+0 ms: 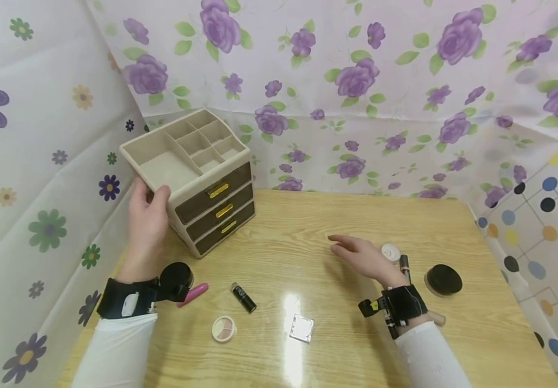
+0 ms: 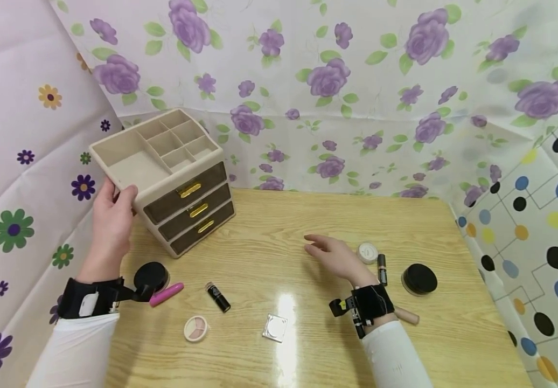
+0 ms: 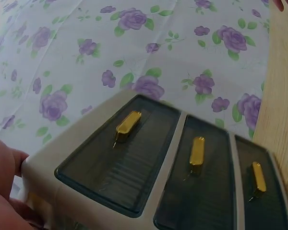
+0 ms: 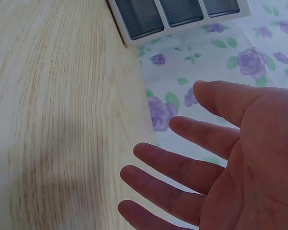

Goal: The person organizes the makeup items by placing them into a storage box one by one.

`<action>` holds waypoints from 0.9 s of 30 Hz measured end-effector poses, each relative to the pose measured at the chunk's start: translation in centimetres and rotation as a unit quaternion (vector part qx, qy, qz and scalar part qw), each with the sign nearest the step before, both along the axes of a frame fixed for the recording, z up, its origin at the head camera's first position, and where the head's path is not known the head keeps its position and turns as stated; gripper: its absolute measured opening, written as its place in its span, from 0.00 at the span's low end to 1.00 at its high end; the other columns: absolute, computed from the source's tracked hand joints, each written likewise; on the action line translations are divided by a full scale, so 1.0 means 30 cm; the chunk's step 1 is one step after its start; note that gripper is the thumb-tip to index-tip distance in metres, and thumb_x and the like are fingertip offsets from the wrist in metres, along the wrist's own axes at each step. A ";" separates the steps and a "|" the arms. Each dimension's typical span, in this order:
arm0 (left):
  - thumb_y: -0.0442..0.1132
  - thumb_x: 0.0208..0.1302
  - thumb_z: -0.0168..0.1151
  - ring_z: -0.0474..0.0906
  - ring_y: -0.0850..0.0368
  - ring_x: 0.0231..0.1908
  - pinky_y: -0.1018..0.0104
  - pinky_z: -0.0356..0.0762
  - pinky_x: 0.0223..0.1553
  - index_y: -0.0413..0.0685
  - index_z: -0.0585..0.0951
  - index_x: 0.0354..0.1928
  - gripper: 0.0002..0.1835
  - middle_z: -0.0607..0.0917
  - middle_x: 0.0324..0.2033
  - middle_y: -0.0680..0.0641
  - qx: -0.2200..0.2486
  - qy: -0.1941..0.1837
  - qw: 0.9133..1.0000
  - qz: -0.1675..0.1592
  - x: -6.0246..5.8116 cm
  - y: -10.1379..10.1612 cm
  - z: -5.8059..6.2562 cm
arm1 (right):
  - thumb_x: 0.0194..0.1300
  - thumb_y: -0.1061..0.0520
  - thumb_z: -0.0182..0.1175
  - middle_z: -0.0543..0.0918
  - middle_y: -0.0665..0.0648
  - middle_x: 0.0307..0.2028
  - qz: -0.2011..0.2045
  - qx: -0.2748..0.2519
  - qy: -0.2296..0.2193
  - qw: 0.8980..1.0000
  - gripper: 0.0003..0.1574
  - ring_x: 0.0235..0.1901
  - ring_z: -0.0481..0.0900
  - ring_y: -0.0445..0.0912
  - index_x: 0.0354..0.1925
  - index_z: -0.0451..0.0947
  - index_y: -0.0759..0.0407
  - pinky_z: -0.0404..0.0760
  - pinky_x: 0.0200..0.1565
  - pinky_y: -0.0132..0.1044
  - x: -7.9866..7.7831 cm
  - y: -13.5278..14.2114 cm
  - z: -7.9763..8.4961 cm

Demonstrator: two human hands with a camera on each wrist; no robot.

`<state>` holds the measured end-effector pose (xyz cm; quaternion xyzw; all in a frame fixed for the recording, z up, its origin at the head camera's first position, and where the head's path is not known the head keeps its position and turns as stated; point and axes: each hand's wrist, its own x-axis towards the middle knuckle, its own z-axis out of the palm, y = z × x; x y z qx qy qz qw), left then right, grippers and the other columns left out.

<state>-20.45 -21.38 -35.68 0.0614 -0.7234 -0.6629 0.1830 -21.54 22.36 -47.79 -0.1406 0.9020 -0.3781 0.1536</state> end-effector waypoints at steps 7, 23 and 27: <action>0.42 0.76 0.42 0.58 0.55 0.66 0.45 0.59 0.67 0.58 0.53 0.78 0.30 0.60 0.73 0.46 -0.070 -0.043 0.996 -0.044 -0.025 -0.026 -0.020 | 0.77 0.37 0.48 0.73 0.59 0.65 0.014 -0.010 0.009 1.000 0.31 0.61 0.71 0.53 0.70 0.67 0.46 0.72 0.60 0.57 -0.010 -0.011 0.020; 0.41 0.75 0.40 0.55 0.51 0.69 0.42 0.56 0.68 0.56 0.49 0.79 0.32 0.58 0.74 0.44 -0.124 -0.041 0.988 -0.087 -0.061 0.021 -0.027 | 0.75 0.35 0.48 0.79 0.52 0.59 0.016 -0.027 0.050 0.998 0.29 0.56 0.75 0.46 0.69 0.68 0.40 0.76 0.57 0.55 -0.039 -0.066 0.129; 0.38 0.74 0.41 0.61 0.47 0.65 0.41 0.60 0.65 0.51 0.52 0.78 0.32 0.61 0.71 0.39 -0.109 -0.023 0.987 -0.116 -0.087 0.055 -0.031 | 0.74 0.32 0.48 0.78 0.52 0.60 -0.006 -0.055 0.063 0.996 0.32 0.56 0.75 0.46 0.69 0.67 0.40 0.76 0.57 0.54 -0.082 -0.119 0.193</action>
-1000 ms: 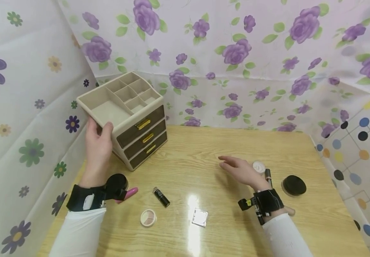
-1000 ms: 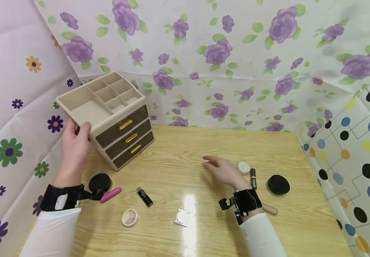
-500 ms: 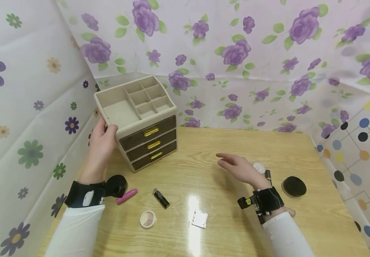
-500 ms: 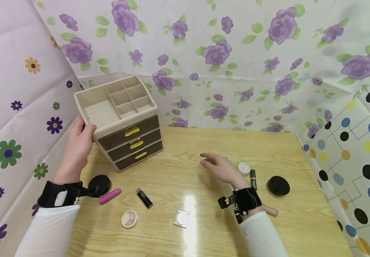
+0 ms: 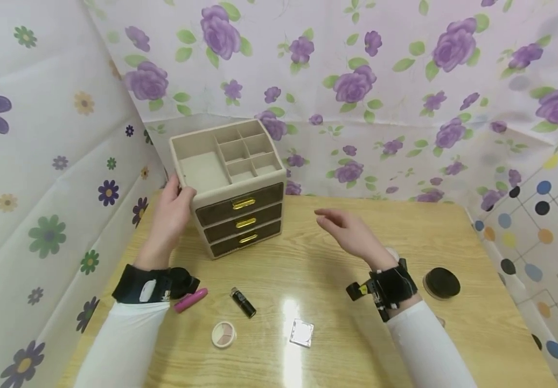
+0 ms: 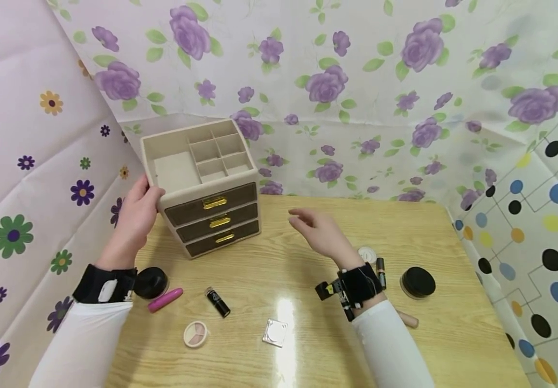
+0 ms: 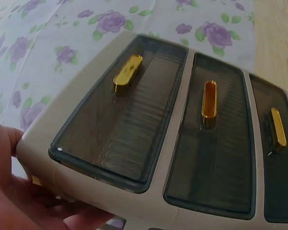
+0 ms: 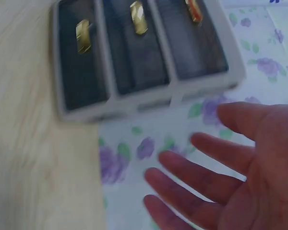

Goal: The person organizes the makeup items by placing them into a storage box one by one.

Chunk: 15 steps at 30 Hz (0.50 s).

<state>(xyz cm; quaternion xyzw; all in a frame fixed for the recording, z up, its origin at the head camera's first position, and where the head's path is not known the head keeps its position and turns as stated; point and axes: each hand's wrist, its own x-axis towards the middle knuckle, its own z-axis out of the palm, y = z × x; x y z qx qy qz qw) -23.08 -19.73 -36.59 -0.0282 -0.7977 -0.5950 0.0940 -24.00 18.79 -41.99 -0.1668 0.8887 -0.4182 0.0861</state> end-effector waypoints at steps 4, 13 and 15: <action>0.38 0.72 0.43 0.66 0.44 0.60 0.40 0.63 0.62 0.51 0.53 0.78 0.33 0.65 0.69 0.37 -0.001 -0.009 0.999 -0.034 -0.037 0.071 -0.006 | 0.70 0.33 0.55 0.77 0.53 0.61 -0.023 -0.043 0.034 0.998 0.36 0.56 0.75 0.48 0.71 0.63 0.36 0.77 0.55 0.54 -0.033 -0.031 0.054; 0.37 0.70 0.45 0.60 0.50 0.66 0.43 0.59 0.66 0.49 0.53 0.78 0.34 0.61 0.72 0.43 0.010 -0.005 0.993 -0.121 -0.092 0.235 -0.020 | 0.61 0.27 0.61 0.81 0.51 0.52 -0.102 -0.089 0.063 0.989 0.46 0.52 0.75 0.45 0.71 0.65 0.43 0.79 0.49 0.51 -0.018 0.014 0.090; 0.37 0.70 0.44 0.56 0.53 0.68 0.46 0.56 0.68 0.50 0.51 0.78 0.35 0.58 0.74 0.45 0.011 -0.003 0.991 -0.137 -0.103 0.268 -0.019 | 0.61 0.28 0.62 0.81 0.52 0.50 -0.121 -0.098 0.065 0.986 0.46 0.51 0.76 0.46 0.69 0.66 0.46 0.77 0.49 0.51 -0.017 0.039 0.096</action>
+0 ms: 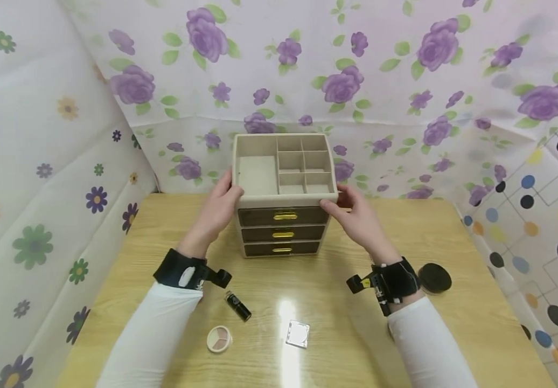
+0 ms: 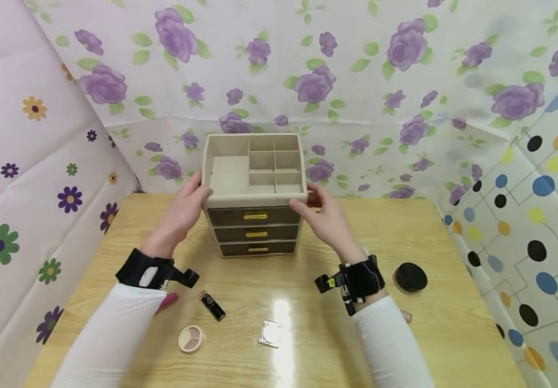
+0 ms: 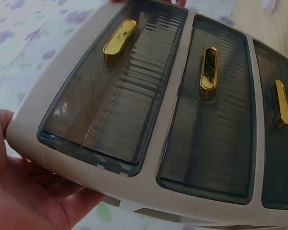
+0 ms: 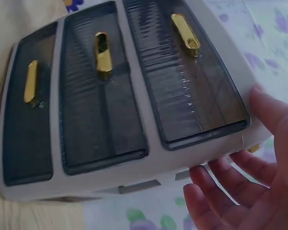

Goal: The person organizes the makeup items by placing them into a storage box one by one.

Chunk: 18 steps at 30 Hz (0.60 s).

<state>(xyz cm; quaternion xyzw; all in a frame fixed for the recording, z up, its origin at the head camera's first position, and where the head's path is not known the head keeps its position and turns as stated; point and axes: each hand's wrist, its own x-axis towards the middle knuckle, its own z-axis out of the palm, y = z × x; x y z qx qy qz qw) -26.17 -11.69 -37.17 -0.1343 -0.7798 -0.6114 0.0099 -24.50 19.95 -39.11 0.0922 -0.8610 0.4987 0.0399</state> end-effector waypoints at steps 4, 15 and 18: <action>0.37 0.72 0.42 0.51 0.57 0.70 0.48 0.53 0.70 0.52 0.47 0.79 0.35 0.54 0.75 0.47 -0.002 0.011 1.000 -0.025 -0.017 0.061 0.001 | 0.61 0.34 0.66 0.81 0.56 0.48 -0.023 -0.012 0.015 1.000 0.41 0.50 0.76 0.48 0.63 0.68 0.53 0.75 0.48 0.51 0.003 0.051 0.009; 0.38 0.75 0.39 0.56 0.51 0.69 0.47 0.57 0.68 0.48 0.48 0.79 0.32 0.58 0.73 0.41 -0.074 0.078 0.994 -0.016 -0.067 0.170 -0.006 | 0.61 0.38 0.66 0.81 0.55 0.41 -0.073 0.056 0.119 0.989 0.31 0.41 0.77 0.46 0.50 0.72 0.58 0.78 0.44 0.47 -0.010 0.141 -0.026; 0.41 0.74 0.39 0.63 0.46 0.59 0.45 0.66 0.60 0.45 0.53 0.77 0.32 0.64 0.64 0.36 -0.108 0.104 0.989 0.012 -0.071 0.183 -0.009 | 0.60 0.46 0.69 0.81 0.55 0.38 -0.061 0.086 0.166 0.980 0.28 0.38 0.78 0.46 0.49 0.71 0.60 0.81 0.40 0.45 -0.019 0.158 -0.036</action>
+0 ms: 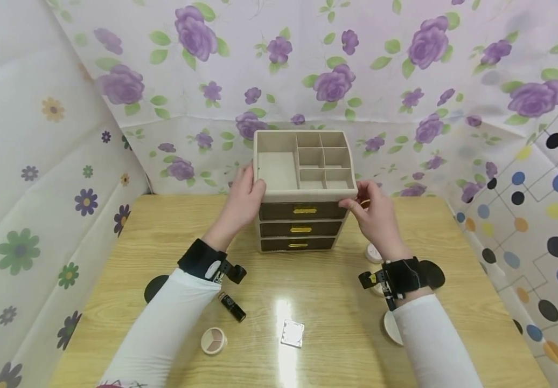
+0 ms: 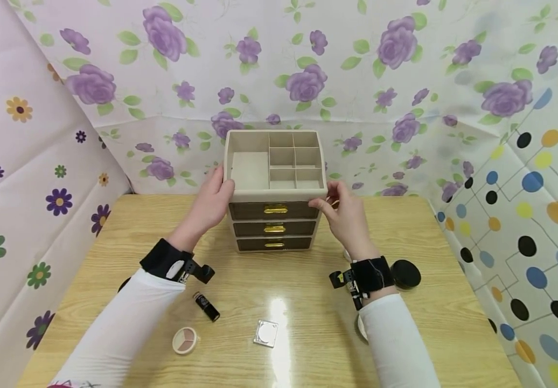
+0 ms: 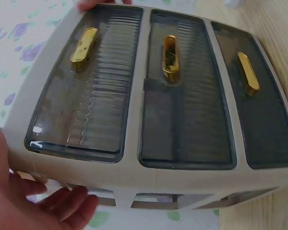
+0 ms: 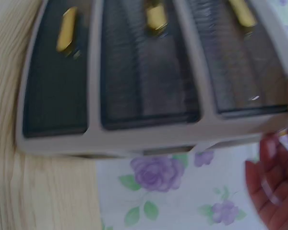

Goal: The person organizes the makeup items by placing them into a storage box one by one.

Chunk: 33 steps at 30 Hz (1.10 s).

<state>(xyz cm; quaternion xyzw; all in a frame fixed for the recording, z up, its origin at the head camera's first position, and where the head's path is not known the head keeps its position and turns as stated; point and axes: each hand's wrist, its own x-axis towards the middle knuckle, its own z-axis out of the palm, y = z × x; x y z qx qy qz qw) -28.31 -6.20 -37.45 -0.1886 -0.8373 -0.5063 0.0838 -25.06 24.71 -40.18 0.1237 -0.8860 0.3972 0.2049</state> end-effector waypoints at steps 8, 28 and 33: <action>0.44 0.73 0.46 0.69 0.53 0.26 0.61 0.68 0.26 0.44 0.69 0.70 0.26 0.79 0.31 0.42 0.012 0.038 0.999 0.035 0.003 -0.016 0.002 | 0.58 0.53 0.73 0.78 0.53 0.34 0.048 0.046 0.041 0.997 0.28 0.36 0.77 0.44 0.48 0.68 0.57 0.82 0.38 0.45 -0.023 0.018 -0.009; 0.44 0.72 0.50 0.61 0.54 0.17 0.66 0.60 0.18 0.42 0.71 0.68 0.26 0.68 0.17 0.46 0.062 0.025 0.997 0.049 -0.045 -0.011 0.011 | 0.59 0.49 0.72 0.79 0.55 0.39 0.016 0.031 0.029 0.999 0.31 0.40 0.76 0.46 0.54 0.69 0.59 0.79 0.38 0.45 -0.041 0.012 -0.021; 0.42 0.71 0.50 0.60 0.55 0.17 0.66 0.59 0.18 0.42 0.72 0.67 0.25 0.67 0.16 0.47 0.054 0.026 0.997 0.056 -0.048 -0.008 0.018 | 0.59 0.48 0.72 0.79 0.55 0.40 0.003 0.019 0.023 1.000 0.32 0.40 0.77 0.45 0.54 0.70 0.59 0.80 0.37 0.45 -0.037 0.001 -0.021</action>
